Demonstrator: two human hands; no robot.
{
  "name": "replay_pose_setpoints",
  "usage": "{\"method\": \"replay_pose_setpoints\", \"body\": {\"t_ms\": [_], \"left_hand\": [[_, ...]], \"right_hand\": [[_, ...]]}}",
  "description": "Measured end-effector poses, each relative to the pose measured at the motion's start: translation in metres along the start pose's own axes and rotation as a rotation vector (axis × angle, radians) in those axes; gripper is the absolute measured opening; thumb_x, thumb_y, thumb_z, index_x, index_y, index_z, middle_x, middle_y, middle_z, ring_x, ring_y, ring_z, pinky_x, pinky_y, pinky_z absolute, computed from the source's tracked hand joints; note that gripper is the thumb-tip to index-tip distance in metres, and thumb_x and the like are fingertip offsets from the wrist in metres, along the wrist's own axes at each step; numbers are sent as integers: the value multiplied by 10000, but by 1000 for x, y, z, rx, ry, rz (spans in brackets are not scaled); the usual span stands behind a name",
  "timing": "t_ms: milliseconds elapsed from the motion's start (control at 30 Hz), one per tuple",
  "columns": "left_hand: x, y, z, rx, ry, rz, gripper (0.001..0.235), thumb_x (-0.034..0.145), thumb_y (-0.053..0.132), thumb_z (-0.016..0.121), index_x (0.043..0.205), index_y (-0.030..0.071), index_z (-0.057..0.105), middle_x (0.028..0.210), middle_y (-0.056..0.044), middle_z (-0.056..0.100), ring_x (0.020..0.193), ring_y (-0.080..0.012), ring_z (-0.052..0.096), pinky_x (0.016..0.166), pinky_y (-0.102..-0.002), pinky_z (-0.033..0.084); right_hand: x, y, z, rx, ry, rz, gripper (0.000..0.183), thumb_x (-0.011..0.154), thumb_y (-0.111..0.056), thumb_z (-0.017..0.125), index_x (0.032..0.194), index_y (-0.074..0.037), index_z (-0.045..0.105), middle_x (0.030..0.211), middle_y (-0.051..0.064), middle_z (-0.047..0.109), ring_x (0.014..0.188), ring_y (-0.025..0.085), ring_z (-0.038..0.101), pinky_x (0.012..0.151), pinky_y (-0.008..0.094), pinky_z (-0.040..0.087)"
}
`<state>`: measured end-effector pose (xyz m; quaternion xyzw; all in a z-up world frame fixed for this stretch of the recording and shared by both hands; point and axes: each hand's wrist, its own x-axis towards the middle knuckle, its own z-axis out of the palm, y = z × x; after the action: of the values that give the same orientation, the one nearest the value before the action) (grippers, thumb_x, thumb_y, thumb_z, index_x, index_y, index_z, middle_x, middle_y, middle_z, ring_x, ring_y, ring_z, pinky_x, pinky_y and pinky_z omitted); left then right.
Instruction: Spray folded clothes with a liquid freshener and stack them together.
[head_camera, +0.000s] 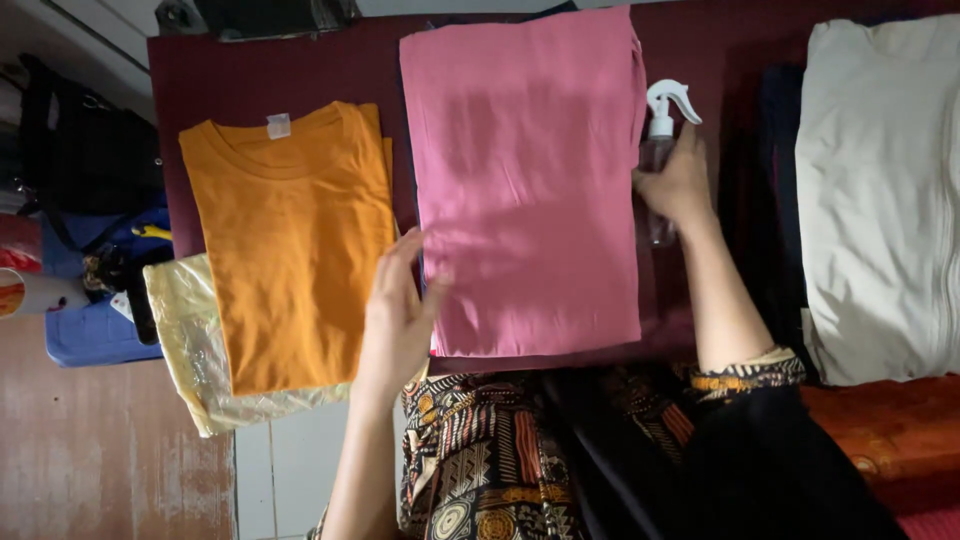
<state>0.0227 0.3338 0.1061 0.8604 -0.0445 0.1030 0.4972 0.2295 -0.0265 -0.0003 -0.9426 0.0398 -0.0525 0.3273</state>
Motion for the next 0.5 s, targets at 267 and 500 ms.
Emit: {"method": "replay_pose_setpoints", "body": {"t_ms": [267,500], "left_hand": [[-28,-24,12,-24,-15,-456,536,897,215,772,1347,8,567,1037,-86,653,855,-174,627,748,-299,562],[-22,-29,3,-47,-93,-443,556,861,203,789,1342,14,585,816,-79,678,674,-138,633,647,-304,542]], "right_hand": [[-6,-33,-53,979,131,186,639,912,-97,723,1392,-166,306,893,82,638,597,145,605,491,319,540],[-14,-123,-72,945,-138,-214,334,995,-43,688,1301,14,567,1207,36,567,860,125,684,684,322,613]]}}
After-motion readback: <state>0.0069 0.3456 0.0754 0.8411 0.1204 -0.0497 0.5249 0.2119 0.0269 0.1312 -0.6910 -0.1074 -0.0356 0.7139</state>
